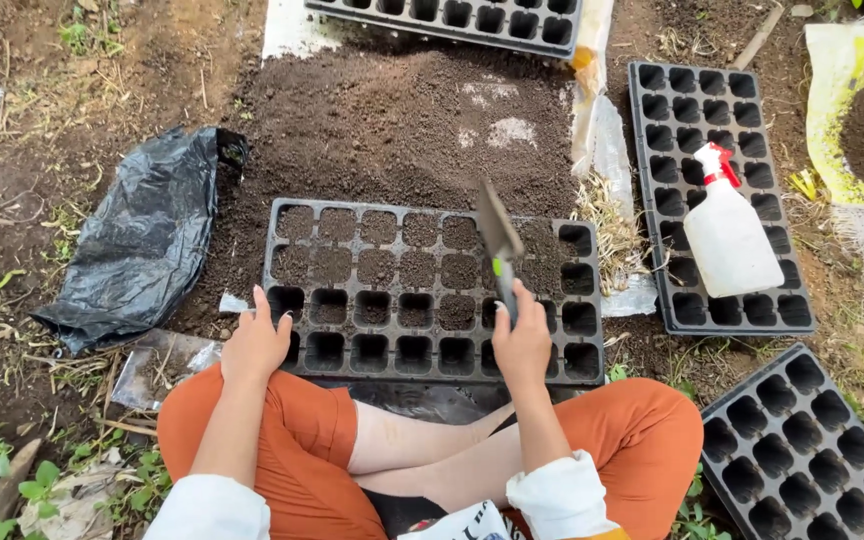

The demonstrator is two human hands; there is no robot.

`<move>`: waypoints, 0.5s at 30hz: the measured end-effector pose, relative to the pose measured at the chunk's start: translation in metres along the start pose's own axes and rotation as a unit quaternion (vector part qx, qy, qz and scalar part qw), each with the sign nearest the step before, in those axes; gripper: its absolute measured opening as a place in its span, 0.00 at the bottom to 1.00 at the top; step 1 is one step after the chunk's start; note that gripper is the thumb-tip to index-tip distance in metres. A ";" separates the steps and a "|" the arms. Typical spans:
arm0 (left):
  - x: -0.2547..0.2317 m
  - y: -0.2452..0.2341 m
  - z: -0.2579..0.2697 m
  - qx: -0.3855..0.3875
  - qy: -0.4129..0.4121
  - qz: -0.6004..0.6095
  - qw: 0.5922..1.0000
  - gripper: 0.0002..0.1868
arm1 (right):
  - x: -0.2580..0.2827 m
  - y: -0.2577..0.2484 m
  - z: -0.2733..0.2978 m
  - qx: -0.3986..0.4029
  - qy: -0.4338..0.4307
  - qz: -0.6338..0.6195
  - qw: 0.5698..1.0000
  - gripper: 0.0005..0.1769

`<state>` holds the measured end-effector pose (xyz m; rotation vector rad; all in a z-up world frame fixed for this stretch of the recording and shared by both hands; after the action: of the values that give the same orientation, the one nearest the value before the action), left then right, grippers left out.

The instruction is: The person sits cross-legged on the ground and uses a small trowel to scoop soil from a large pile. They systematically fill the individual cells of a black plastic seed tray with the soil, leveling the surface in each compartment.

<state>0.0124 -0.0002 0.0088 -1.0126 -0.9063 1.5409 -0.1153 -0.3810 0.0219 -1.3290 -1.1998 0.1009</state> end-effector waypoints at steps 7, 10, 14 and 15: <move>0.002 0.005 -0.003 0.008 -0.004 -0.001 1.000 0.42 | -0.069 -0.020 -0.034 -0.105 0.065 0.006 0.992 0.25; 0.003 0.003 -0.003 0.006 -0.008 -0.002 1.000 0.42 | -0.073 -0.041 -0.037 -0.136 0.095 0.002 0.986 0.24; 0.001 0.006 -0.002 0.001 -0.011 -0.004 1.000 0.41 | -0.025 -0.056 -0.020 -0.076 0.051 -0.053 0.994 0.23; 0.002 0.003 -0.003 -0.005 -0.016 -0.006 1.000 0.40 | -0.009 -0.052 -0.016 -0.034 0.023 -0.078 0.996 0.23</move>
<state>0.0138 0.0017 0.0044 -0.9902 -0.9412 1.5484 -0.1367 -0.4152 0.0600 -1.2842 -1.2729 -0.0826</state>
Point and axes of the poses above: each hand's wrist, its own z-axis away from the middle knuckle, its own y-axis out of the palm, x = y × z, the point moved 4 cm from there along -z, towards the middle knuckle, and after that the axes turned 10 degrees about -x, right-handed, at the moved point
